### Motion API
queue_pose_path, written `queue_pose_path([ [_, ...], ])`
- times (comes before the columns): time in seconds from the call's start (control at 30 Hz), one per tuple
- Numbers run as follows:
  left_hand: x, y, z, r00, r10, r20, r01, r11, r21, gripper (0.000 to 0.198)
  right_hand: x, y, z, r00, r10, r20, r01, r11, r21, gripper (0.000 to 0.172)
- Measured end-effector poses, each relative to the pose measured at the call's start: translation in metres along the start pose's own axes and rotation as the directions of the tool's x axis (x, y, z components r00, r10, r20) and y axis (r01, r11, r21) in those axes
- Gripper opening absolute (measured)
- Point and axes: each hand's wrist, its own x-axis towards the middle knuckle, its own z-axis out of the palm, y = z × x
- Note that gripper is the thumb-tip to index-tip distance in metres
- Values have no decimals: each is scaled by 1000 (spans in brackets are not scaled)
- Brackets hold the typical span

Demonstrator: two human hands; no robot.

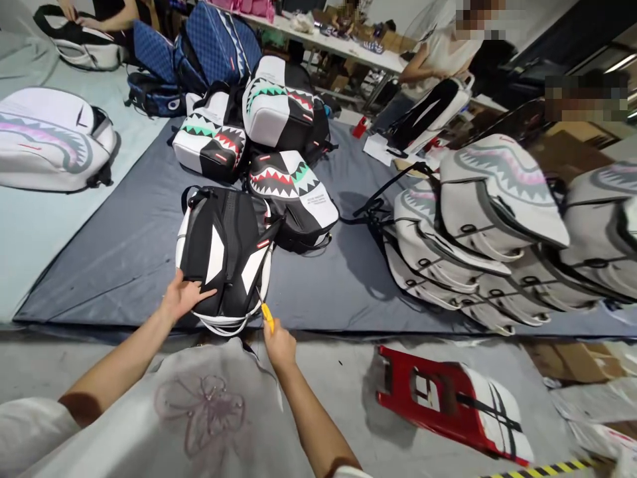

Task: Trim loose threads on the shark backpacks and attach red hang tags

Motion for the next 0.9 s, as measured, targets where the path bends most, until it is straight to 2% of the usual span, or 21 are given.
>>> queue_pose_path([
  [0.13,0,-2,6,1000,-8,-8,8,1000,-25,32,-32,8,-1,998,55,14,-55,998,30,43],
  [0.27,0,-4,13,998,-19,-58,21,999,38,36,-77,18,12,991,92,97,-100,992,81,40],
  [0.37,0,-6,15,995,-25,-96,33,996,83,34,-101,15,20,984,91,152,-105,991,88,39],
  [0.47,0,-7,14,992,-15,-123,30,993,116,30,-109,7,19,986,87,140,-98,992,77,35],
  [0.6,4,-7,15,990,-20,-138,39,990,137,30,-110,-9,14,967,108,231,-124,991,55,35],
  [0.73,2,-2,20,992,-27,-120,51,977,207,30,-101,-30,19,982,26,185,-21,999,-28,35],
  [0.8,-16,-7,22,994,-64,-93,93,931,353,35,-97,-37,20,989,32,143,-27,999,-36,37],
  [0.83,-29,-12,18,993,-82,-87,114,873,474,40,-96,-38,20,990,56,131,-56,998,-8,38],
  [0.87,-41,-19,10,992,-61,-108,116,766,632,48,-93,-39,20,989,77,129,-85,995,52,37],
  [0.9,-49,-26,-3,989,74,-129,59,600,798,58,-91,-40,20,988,94,118,-108,987,116,34],
])
